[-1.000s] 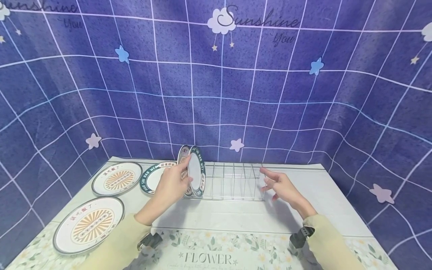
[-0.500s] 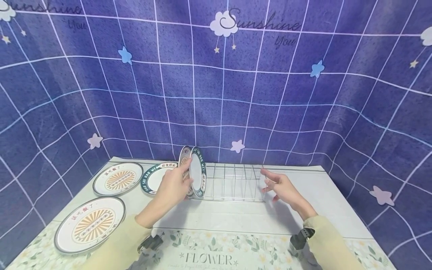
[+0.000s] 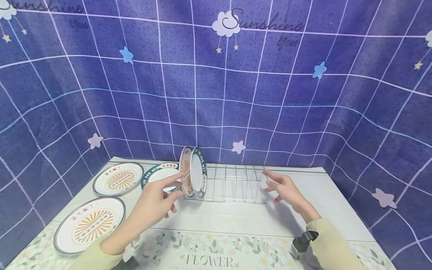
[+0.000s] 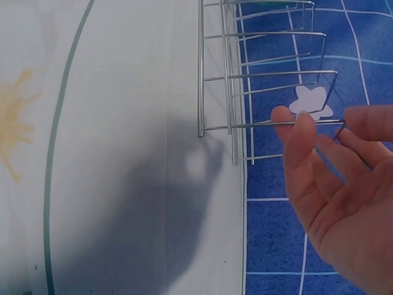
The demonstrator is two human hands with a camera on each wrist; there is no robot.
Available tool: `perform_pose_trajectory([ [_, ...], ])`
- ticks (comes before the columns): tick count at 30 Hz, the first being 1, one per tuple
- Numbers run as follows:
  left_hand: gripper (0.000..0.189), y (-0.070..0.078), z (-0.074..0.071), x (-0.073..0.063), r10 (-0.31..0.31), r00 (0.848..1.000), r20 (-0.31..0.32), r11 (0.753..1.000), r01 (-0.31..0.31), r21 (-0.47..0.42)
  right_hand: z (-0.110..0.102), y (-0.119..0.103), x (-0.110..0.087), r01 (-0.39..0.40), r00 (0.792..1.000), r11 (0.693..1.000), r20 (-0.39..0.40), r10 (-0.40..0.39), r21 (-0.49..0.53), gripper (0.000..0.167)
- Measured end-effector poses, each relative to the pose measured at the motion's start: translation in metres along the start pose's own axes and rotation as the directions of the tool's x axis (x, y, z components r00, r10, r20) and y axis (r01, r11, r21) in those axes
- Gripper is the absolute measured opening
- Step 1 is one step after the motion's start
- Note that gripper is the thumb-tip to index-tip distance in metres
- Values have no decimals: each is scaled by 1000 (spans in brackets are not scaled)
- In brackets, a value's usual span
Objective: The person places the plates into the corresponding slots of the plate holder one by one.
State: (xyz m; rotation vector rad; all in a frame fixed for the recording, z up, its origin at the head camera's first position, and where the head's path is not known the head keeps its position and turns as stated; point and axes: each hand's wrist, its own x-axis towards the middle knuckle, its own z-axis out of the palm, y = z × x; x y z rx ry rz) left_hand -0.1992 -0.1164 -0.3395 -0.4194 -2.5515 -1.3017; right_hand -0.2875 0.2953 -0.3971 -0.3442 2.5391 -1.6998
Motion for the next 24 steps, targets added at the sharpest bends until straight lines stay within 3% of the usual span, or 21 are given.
perform_pose_trajectory([
  [5,47,-13,-13,-9,-32,999,0,999,32,-41,0,-1,1,2,1000,1000,5,-2,-1,55],
  [10,39,-27,-24,-16,-47,999,4,999,47,-25,-1,-1,1,-3,1000,1000,14,3,19,55],
  [20,39,-51,-45,-27,-78,997,24,997,78,2,-1,-2,-1,-2,1000,1000,22,1,16,56],
  [24,39,-61,-52,-33,-57,998,33,998,57,-15,0,-2,-1,-3,1000,1000,19,3,-4,55],
])
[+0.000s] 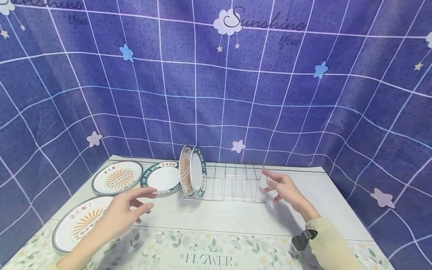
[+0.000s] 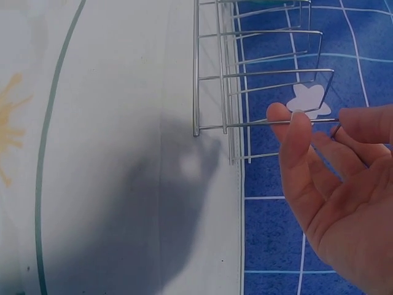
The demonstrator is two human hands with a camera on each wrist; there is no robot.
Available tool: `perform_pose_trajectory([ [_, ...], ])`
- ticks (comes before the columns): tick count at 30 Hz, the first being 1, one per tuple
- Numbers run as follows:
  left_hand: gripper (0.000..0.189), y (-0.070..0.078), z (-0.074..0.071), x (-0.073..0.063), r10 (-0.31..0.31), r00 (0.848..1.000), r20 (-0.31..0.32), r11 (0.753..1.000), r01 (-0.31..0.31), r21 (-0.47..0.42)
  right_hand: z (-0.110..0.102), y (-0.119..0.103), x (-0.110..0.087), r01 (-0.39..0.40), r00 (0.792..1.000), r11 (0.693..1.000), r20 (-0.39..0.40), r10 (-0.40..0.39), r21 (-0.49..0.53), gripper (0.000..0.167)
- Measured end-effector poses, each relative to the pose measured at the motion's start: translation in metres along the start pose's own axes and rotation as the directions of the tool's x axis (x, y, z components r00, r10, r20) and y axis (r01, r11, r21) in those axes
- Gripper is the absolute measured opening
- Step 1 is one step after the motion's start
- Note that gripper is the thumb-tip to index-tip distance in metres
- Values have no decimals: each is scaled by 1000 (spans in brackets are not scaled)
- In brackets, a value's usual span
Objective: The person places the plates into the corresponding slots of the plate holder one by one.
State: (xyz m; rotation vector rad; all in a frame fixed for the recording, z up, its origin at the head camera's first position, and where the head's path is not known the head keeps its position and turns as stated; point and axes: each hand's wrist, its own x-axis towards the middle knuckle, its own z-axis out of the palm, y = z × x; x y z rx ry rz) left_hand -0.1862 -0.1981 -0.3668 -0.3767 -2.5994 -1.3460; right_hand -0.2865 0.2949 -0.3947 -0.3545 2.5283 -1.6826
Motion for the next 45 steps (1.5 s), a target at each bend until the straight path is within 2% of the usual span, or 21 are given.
perform_pose_trajectory([
  [5,40,-11,-9,-7,16,1000,2,1000,-16,-1,1,0,1,2,1000,1000,2,-2,-15,55],
  [11,43,-27,-19,-10,24,1000,-16,1000,-24,8,2,3,0,13,1000,999,-2,-13,-31,53],
  [15,46,-40,-30,-14,49,998,-41,999,-49,19,3,3,2,22,1000,999,-2,-22,-34,53],
  [20,48,-63,-57,-20,82,992,-92,996,-78,40,3,2,2,22,1000,999,-1,-22,-40,53],
  [23,49,-85,-80,-25,100,986,-133,989,-83,122,3,1,2,23,1000,999,2,-23,-46,53],
  [24,49,-94,-89,-27,105,983,-150,981,-78,180,3,0,3,25,1000,999,2,-25,-48,53],
  [27,47,-120,-116,-34,61,984,-166,948,-5,319,2,-1,3,28,1000,998,2,-28,-49,53],
  [30,47,-142,-139,-41,-33,990,-135,906,87,414,2,-1,4,26,1000,998,-1,-27,-54,52],
  [33,49,-157,-153,-46,-127,988,-87,879,153,452,1,0,3,22,1000,998,-3,-23,-54,52],
  [35,50,-164,-159,-48,-174,982,-73,860,188,474,1,1,3,21,1000,998,-3,-21,-53,53],
  [37,51,-167,-162,-49,-215,974,-66,853,220,474,1,1,2,20,1000,999,-3,-20,-50,53],
  [41,54,-171,-163,-50,-271,960,-72,851,274,447,1,1,1,21,1000,999,-4,-21,-49,53],
  [45,57,-176,-163,-51,-290,953,-89,857,300,419,1,1,2,20,1000,998,-1,-20,-53,52],
])
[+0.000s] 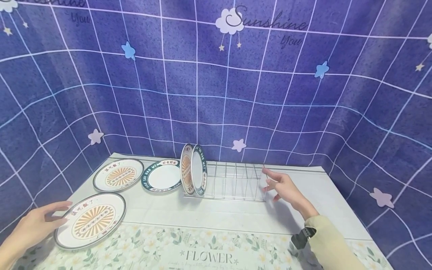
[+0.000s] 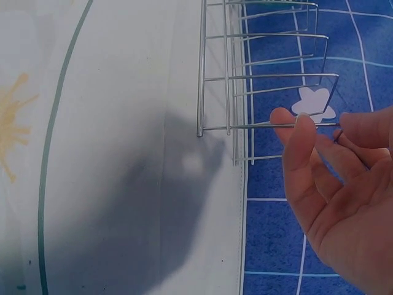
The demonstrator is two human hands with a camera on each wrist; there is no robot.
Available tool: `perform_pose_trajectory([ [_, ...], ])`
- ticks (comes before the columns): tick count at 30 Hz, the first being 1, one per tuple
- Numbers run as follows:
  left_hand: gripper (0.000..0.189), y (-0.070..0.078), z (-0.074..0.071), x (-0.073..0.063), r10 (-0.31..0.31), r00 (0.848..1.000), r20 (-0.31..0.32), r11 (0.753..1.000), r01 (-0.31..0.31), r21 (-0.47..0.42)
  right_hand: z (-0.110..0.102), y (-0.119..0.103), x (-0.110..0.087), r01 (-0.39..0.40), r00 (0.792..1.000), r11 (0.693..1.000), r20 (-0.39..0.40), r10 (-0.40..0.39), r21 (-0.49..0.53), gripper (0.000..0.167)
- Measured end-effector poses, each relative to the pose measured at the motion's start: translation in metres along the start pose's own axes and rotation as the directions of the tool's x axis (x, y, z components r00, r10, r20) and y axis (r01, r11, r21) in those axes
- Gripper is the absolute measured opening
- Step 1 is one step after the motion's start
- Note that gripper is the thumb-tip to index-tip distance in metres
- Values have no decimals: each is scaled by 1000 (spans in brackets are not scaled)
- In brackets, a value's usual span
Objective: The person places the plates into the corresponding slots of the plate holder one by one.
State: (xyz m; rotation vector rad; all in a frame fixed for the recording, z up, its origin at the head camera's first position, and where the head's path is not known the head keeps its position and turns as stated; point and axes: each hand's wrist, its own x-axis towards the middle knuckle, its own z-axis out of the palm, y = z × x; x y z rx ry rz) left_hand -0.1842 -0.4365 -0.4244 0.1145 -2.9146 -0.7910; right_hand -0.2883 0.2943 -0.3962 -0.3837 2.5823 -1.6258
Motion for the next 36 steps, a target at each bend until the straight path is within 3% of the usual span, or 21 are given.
perform_pose_trajectory([
  [4,61,-3,3,4,-32,999,8,999,32,-16,0,0,1,-5,1000,1000,3,5,2,51],
  [9,69,-5,8,6,-109,990,85,991,114,-67,1,-2,2,2,1000,1000,9,-2,-2,52],
  [15,70,1,13,8,-136,985,105,980,149,-133,0,0,2,0,1000,1000,2,0,-7,52],
  [23,77,14,12,4,-86,987,133,954,120,-274,-2,2,2,3,1000,1000,-1,-3,-2,52],
  [27,80,23,11,2,-107,979,171,924,161,-346,-2,2,2,3,1000,1000,2,-3,0,53],
  [36,74,52,14,-6,-29,980,197,867,123,-484,0,-1,0,4,1000,1000,0,-4,0,53],
])
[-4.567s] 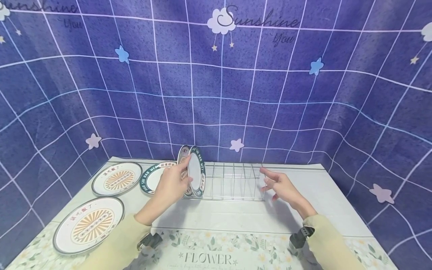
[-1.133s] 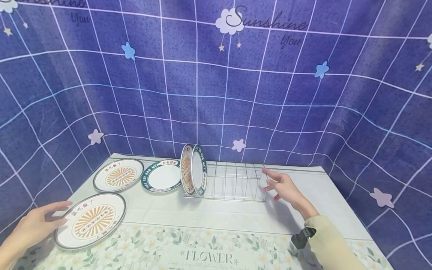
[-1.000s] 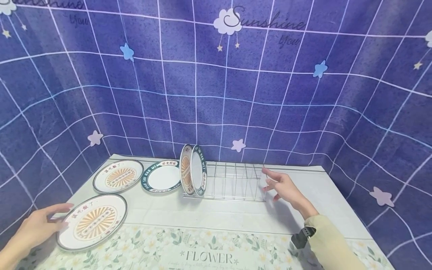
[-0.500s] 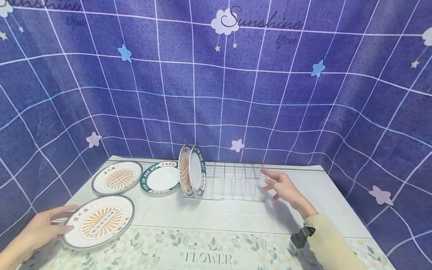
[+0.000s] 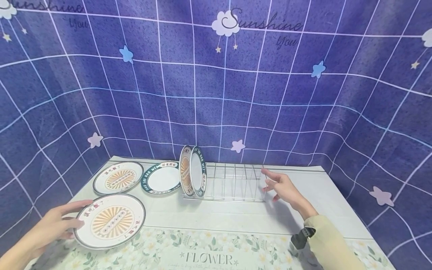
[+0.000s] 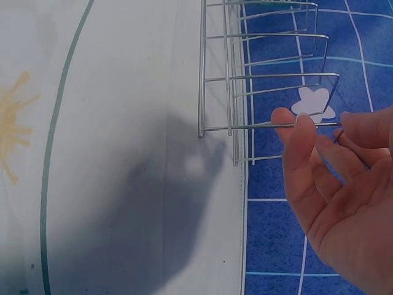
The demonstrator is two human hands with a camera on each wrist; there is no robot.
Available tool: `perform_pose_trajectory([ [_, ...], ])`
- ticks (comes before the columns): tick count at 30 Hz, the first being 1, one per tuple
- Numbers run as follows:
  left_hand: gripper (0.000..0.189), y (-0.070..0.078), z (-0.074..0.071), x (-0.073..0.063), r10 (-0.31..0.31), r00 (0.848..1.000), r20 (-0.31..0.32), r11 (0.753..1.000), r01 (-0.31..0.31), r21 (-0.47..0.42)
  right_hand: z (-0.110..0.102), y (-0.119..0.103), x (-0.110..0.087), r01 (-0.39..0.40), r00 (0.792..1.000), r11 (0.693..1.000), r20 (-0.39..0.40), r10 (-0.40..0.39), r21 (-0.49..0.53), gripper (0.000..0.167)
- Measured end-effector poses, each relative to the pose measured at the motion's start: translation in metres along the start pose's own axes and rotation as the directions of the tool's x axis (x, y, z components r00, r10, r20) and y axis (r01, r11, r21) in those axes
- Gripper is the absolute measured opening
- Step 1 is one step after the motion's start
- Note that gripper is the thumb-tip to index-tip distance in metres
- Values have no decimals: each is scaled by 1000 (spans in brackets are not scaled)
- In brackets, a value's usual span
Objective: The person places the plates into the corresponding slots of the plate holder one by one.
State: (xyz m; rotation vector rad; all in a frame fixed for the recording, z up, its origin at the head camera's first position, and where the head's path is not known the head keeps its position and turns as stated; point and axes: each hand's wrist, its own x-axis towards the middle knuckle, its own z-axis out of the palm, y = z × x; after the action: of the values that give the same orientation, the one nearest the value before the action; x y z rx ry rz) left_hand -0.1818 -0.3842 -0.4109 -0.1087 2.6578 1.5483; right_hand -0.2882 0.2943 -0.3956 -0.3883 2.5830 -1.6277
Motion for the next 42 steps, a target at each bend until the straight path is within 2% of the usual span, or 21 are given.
perform_pose_trajectory([
  [10,71,12,15,0,24,992,126,996,-14,-83,0,2,-1,-1,1000,1000,-6,1,1,52],
  [14,71,14,16,2,41,975,220,989,-8,-148,-1,2,0,5,1000,1000,-7,-5,3,53],
  [18,61,14,16,4,85,940,331,968,0,-250,-1,2,0,3,1000,1000,-4,-3,6,53],
  [22,57,13,15,6,147,910,387,946,-15,-325,-1,3,0,-1,1000,1000,-1,1,8,53],
  [25,60,17,14,5,196,883,427,935,-36,-353,0,3,0,0,1000,1000,0,0,8,53],
  [29,67,25,15,1,261,828,496,914,-47,-404,0,4,0,1,1000,1000,2,-1,3,53],
  [33,72,34,19,-3,355,763,540,872,-62,-486,-1,5,0,2,1000,1000,-3,-2,1,53],
  [35,73,38,23,-5,389,745,542,858,-77,-508,-1,5,0,2,1000,1000,-3,-2,0,53],
  [37,73,42,27,-7,405,741,536,852,-93,-516,-1,5,0,2,1000,1000,-3,-2,-1,53],
  [42,73,54,36,-13,412,763,499,862,-148,-485,0,4,0,7,1000,1000,-3,-7,0,52],
])
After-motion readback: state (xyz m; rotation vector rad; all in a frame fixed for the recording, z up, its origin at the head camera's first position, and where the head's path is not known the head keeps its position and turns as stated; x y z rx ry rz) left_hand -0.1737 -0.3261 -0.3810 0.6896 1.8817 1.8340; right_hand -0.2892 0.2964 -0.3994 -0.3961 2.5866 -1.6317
